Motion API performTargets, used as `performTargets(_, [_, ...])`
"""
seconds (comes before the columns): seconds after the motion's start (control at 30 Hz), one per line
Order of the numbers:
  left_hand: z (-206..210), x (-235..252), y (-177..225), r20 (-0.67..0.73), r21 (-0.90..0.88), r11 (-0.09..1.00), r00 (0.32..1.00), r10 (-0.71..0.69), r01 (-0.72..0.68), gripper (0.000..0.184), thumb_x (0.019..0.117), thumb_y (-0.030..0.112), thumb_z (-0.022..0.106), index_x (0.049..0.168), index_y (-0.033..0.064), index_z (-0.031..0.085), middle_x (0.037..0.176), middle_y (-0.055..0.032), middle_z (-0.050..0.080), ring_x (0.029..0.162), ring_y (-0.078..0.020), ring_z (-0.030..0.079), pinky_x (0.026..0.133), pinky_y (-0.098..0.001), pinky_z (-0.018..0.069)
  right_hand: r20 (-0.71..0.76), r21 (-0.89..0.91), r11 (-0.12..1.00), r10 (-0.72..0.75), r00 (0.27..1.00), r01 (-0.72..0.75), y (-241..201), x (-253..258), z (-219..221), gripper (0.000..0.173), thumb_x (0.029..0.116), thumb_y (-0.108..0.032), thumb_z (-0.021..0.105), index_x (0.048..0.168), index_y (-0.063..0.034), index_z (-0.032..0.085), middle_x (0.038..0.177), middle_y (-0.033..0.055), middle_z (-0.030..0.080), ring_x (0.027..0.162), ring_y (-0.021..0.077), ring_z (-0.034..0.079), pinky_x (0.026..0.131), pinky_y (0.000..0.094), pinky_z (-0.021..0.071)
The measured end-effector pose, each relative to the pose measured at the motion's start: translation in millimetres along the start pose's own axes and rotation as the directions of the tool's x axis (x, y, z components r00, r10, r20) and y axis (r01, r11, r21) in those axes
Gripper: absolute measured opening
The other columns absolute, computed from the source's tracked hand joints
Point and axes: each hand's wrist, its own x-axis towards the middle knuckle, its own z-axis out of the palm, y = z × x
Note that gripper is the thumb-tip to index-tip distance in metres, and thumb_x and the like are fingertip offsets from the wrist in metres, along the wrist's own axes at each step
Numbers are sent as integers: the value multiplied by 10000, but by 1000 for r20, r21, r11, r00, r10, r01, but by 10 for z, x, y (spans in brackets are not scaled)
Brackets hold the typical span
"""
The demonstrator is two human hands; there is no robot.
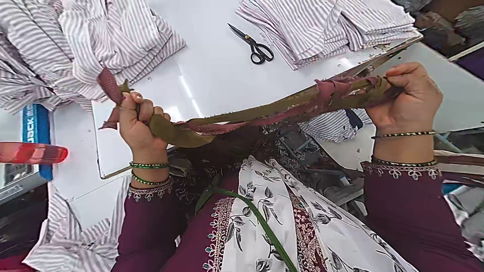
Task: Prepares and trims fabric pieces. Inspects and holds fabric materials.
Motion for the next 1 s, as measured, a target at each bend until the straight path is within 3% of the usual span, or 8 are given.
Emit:
performTargets(0.17, [-14, 9, -75, 29, -37, 999, 999, -20, 21, 505, 1123, 307, 169, 809, 239, 559, 499, 123, 420, 408, 1, 416, 437, -152, 411, -49, 10, 1000, 27, 998, -26, 84, -1, -10, 337, 985, -58, 418, 833, -256, 643, 719, -112, 661, 680, 27, 645, 699, 257, 583])
performTargets(0.47, [-91, -1, -166, 218, -204, 976, 976, -26, 72, 508, 1121, 305, 192, 853, 216, 615, 584, 93, 541, 492, -23, 539, 476, -184, 486, -11, -18, 997, 76, 997, -77, 278, -61, -11, 341, 977, -48, 417, 851, -245, 665, 718, -115, 670, 665, 25, 648, 679, 246, 584])
performTargets(0.6, [-117, -5, -179, 182, -183, 982, 983, -17, 51, 558, 1123, 299, 163, 865, 223, 652, 622, 94, 607, 513, -26, 580, 483, -194, 514, -42, -23, 997, 69, 997, -70, 287, -101, 37, 335, 973, -43, 409, 838, -236, 647, 686, -123, 643, 640, 15, 618, 662, 238, 560])
performTargets(0.93, [-395, 22, -197, 185, -255, 966, 983, 7, 41, 518, 1110, 294, 225, 855, 186, 664, 655, 60, 630, 546, -53, 611, 487, -209, 527, -58, 42, 994, 107, 993, -104, 377, -111, 103, 320, 957, -3, 423, 825, -189, 647, 647, -105, 606, 595, 12, 584, 633, 205, 537])
performTargets(1.0, [-458, 43, -194, 144, -238, 971, 989, 25, 10, 541, 1114, 289, 182, 860, 179, 646, 657, 56, 626, 549, -61, 616, 491, -212, 532, -80, 41, 994, 101, 992, -98, 373, -101, 103, 326, 956, 2, 424, 819, -189, 650, 640, -106, 608, 594, 13, 589, 637, 211, 543])
